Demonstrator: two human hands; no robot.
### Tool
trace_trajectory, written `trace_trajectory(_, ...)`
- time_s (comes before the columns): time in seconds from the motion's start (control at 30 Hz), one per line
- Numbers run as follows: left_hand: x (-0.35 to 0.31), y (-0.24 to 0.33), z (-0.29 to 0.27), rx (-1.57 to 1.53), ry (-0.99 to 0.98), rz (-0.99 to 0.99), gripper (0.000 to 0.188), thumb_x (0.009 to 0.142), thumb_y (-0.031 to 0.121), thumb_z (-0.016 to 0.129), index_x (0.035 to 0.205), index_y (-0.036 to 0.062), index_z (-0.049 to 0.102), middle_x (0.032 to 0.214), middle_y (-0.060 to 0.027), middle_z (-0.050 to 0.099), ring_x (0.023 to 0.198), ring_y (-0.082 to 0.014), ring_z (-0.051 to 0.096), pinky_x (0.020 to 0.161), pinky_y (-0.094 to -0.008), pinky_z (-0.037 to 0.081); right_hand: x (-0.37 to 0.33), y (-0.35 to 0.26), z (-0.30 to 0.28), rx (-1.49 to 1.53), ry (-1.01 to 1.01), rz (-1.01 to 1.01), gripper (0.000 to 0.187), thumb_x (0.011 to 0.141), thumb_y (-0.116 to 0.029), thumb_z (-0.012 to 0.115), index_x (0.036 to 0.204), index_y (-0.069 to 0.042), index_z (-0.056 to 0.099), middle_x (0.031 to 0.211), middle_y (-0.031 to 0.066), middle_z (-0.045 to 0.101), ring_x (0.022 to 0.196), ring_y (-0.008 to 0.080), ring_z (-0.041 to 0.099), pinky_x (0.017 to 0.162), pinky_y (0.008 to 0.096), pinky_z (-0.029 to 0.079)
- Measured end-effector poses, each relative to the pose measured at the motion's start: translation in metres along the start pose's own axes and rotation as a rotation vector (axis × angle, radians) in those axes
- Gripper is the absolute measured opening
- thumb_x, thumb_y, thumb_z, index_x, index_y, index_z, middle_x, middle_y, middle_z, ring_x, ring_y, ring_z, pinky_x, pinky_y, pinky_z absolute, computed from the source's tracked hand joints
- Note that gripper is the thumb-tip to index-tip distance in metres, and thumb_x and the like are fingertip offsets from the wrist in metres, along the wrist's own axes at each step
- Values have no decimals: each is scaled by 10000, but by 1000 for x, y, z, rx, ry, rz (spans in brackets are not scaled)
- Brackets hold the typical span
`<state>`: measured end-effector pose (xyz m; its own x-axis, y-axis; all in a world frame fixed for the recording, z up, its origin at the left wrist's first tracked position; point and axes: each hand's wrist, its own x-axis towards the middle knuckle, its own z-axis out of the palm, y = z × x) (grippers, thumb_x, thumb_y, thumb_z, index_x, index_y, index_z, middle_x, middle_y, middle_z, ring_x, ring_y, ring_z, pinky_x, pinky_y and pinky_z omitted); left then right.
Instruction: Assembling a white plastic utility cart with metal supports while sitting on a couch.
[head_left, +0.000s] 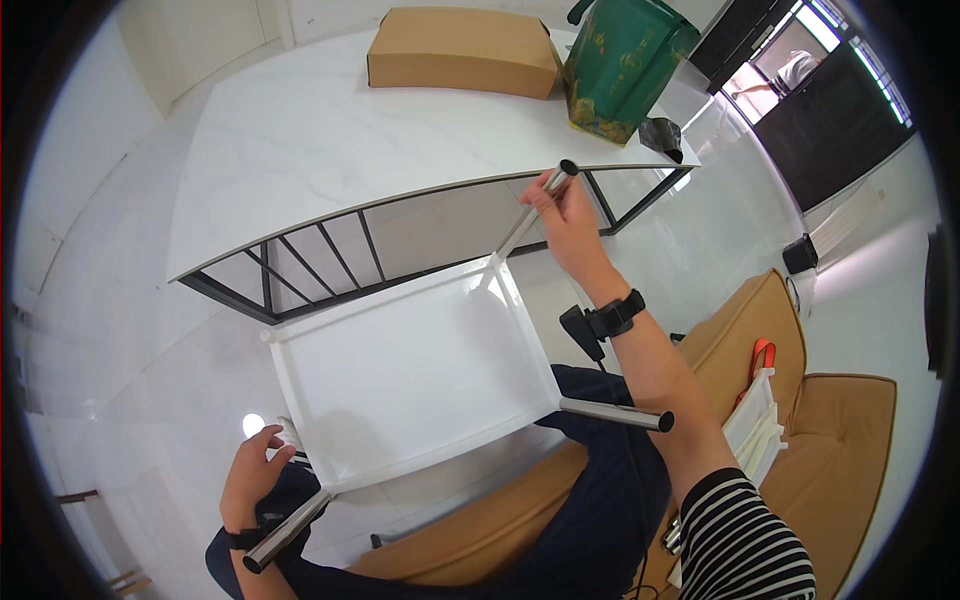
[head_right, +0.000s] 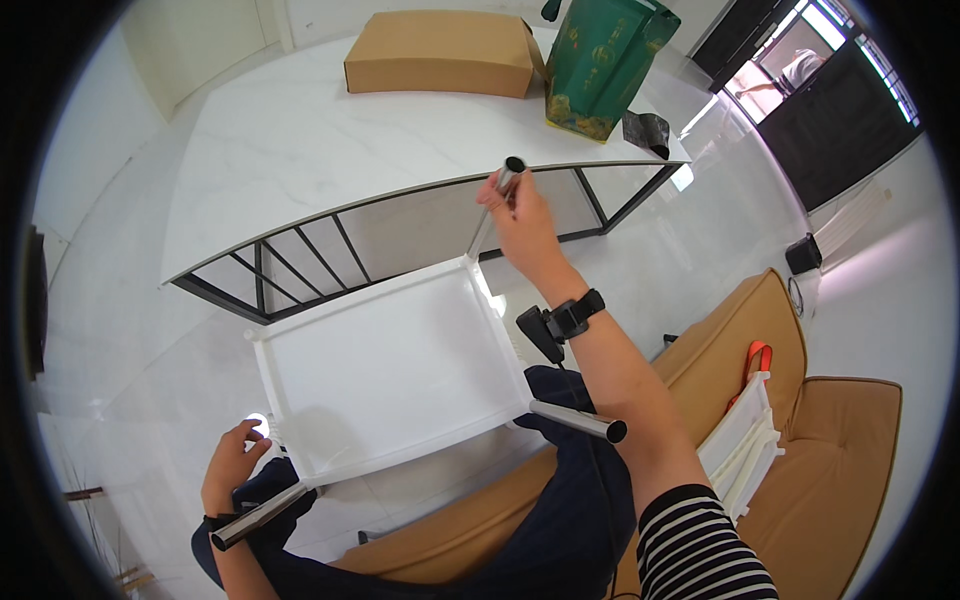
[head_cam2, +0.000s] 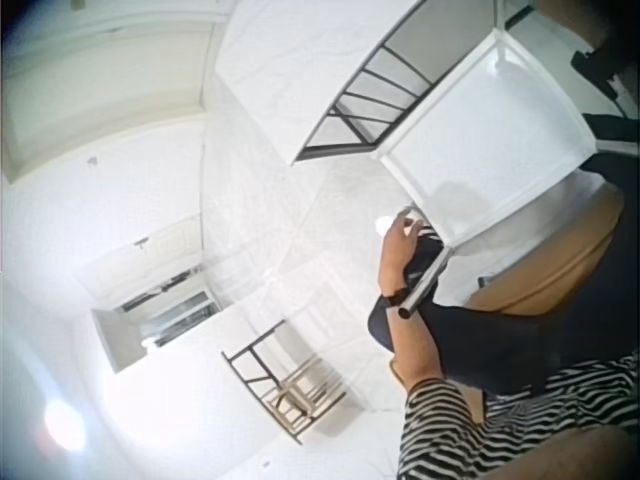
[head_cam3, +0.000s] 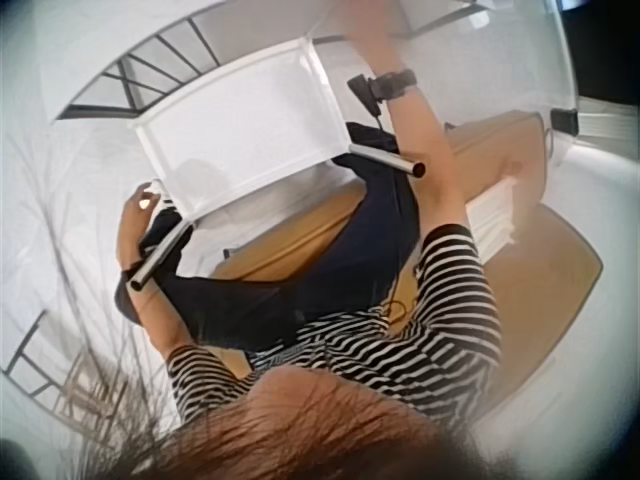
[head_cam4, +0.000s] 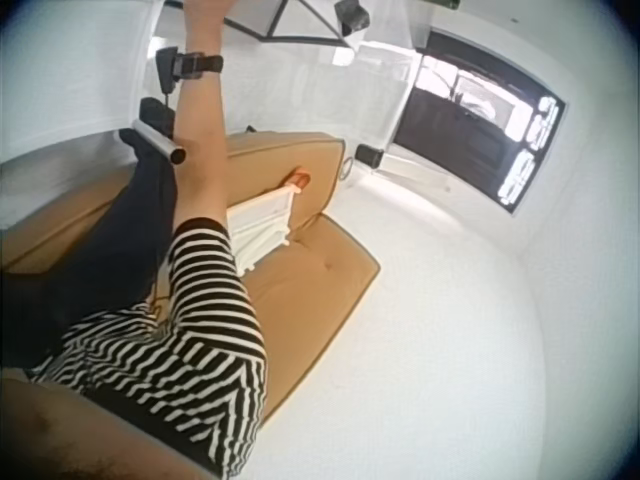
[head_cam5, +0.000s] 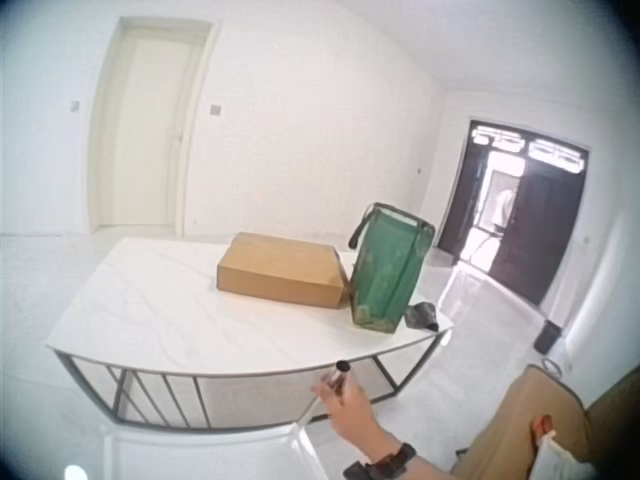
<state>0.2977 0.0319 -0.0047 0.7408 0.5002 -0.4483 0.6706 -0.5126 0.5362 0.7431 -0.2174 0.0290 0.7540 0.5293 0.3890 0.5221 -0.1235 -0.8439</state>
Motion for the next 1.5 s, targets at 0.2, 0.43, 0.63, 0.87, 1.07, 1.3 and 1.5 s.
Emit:
trace_trajectory(0.2,-1,11,0,6,16,4,397,818,170,656,1162,-9,571,932,-158,641,835,-308,607,731,-361,471,8,6,4,77,57,-31,200,952,-182,501,1057,-32,422,862,82,597,800,189,591,739,311,466)
trace_trajectory(0.43,-3,9,2,52,30,-32,402,825,179,654,1166,-14,567,971,-170,642,915,-317,609,798,-368,471,11,2,14,15,50,23,186,971,-195,441,1016,-16,418,822,117,592,771,237,597,743,341,468)
trace_trajectory(0.63,-5,15,1,37,29,17,414,830,186,647,1175,-23,557,988,-185,639,940,-326,604,823,-374,469,-3,2,19,-70,3,-42,174,972,-182,430,1028,-18,416,816,105,596,785,234,608,745,336,468)
trace_trajectory(0.87,-10,13,-1,24,61,38,421,824,187,655,1179,-18,557,996,-184,640,937,-317,607,801,-369,474,-1,6,21,33,27,11,166,961,-151,447,1051,-17,412,866,115,592,817,234,622,765,338,475)
trace_trajectory(1.07,-13,7,-4,-20,63,15,410,829,192,647,1175,-9,559,981,-174,647,903,-312,618,761,-359,480,-3,2,21,47,65,40,180,969,-174,447,1053,-18,420,889,108,590,806,221,621,766,341,477)
trace_trajectory(1.3,3,-20,4,15,27,82,400,825,211,658,1157,8,565,944,-176,655,872,-313,629,755,-373,485,-12,23,-11,-29,-113,75,315,951,-233,513,1161,-18,419,955,99,602,940,199,593,858,341,452)
trace_trajectory(1.5,-9,-16,-5,-15,58,116,413,821,196,659,1179,21,551,882,-142,652,798,-261,601,713,-356,463,-81,-20,-162,200,-43,496,345,908,-246,585,1123,17,524,930,109,620,828,180,622,724,283,526)
